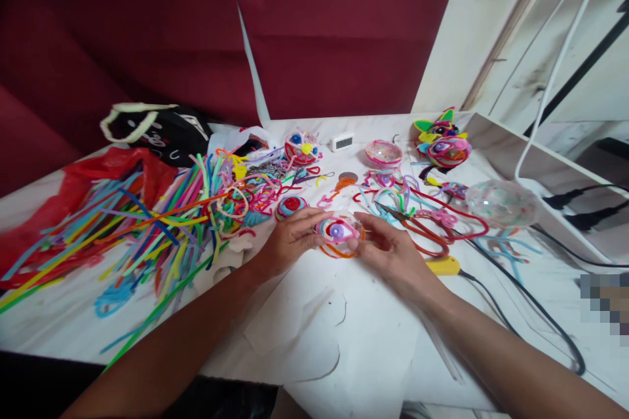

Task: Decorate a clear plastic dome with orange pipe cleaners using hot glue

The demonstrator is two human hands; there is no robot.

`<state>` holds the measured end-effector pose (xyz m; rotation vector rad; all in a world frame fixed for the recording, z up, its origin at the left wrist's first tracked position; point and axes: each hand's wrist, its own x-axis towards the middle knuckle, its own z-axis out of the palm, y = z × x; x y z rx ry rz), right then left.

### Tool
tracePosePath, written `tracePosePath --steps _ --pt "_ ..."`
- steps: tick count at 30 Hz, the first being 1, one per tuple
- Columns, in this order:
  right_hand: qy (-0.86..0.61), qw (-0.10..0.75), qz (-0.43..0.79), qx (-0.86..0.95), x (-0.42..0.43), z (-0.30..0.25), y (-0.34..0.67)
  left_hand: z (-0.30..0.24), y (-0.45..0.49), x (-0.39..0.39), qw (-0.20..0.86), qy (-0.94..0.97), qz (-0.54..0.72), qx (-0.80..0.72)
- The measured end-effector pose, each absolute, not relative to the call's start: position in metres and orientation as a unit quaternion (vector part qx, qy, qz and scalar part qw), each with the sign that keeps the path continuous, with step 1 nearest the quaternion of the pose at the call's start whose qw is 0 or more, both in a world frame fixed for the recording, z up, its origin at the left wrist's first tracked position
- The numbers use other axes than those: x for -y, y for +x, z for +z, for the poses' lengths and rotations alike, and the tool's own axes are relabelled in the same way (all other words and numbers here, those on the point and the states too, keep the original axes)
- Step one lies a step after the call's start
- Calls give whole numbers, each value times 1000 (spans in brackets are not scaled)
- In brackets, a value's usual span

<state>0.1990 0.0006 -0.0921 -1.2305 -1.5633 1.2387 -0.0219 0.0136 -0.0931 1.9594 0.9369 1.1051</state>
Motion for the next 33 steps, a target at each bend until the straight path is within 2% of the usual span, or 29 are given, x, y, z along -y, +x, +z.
tracePosePath --steps 7,14,17,25,33 --pt "-474 375 493 626 2 -96 194 -92 -22 -13 352 749 421 -371" --pt "-458 402 314 728 3 -98 186 -89 -24 -13 363 732 428 -386" --pt "-449 415 277 742 3 -94 186 -90 -27 -15 384 716 439 -383" --pt "-443 448 297 718 10 -86 189 -94 -35 -22 449 690 441 -358" --pt "-420 445 256 748 9 -91 189 -98 -36 -23 441 688 435 -378"
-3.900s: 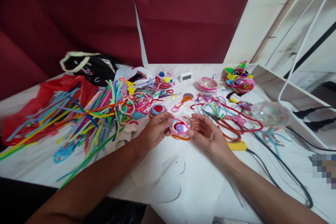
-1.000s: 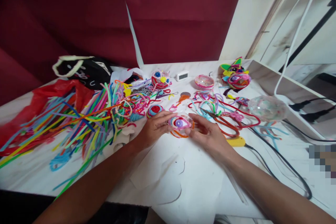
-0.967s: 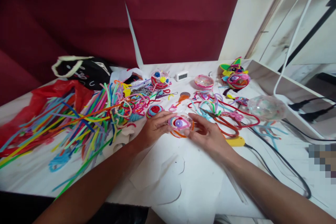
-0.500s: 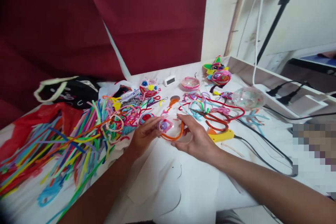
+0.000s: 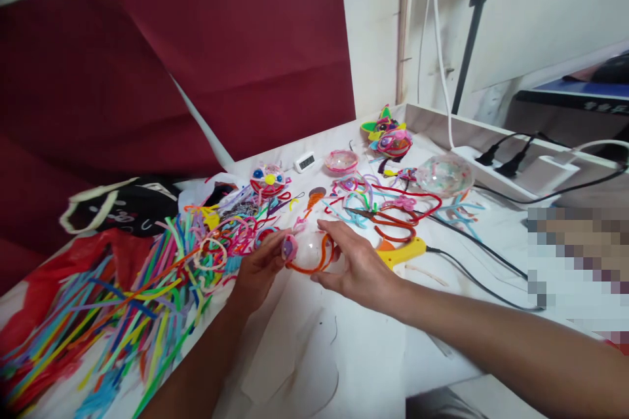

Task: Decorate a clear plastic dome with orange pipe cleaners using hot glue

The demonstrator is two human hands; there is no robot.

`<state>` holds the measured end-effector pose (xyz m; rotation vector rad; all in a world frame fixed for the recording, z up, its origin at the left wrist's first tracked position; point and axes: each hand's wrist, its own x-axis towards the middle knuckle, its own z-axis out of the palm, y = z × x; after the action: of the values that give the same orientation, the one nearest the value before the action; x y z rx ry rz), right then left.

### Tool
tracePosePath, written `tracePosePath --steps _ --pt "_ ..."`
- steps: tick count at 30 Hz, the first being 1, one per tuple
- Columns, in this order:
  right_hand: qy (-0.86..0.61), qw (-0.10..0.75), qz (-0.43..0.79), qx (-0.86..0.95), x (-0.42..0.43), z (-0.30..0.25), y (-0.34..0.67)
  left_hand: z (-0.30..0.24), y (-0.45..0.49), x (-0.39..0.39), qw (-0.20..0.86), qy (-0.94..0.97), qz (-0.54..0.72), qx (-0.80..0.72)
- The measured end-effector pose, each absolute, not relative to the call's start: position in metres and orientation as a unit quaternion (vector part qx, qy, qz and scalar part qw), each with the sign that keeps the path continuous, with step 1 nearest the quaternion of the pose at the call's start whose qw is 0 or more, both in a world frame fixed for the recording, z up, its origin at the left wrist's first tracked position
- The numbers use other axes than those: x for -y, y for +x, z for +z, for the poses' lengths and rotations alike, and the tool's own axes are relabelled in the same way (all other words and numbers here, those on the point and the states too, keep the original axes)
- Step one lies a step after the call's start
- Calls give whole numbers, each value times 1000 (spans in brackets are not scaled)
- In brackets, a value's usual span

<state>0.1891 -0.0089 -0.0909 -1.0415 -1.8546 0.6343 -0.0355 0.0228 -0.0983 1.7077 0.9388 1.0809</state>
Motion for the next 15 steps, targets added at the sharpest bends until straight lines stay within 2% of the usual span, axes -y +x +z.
tracePosePath --steps 5,15 --pt "-402 438 200 779 7 -98 189 -96 -28 -16 430 698 428 -381" --pt "-411 413 182 792 6 -101 187 -89 -23 -9 268 793 405 -369"
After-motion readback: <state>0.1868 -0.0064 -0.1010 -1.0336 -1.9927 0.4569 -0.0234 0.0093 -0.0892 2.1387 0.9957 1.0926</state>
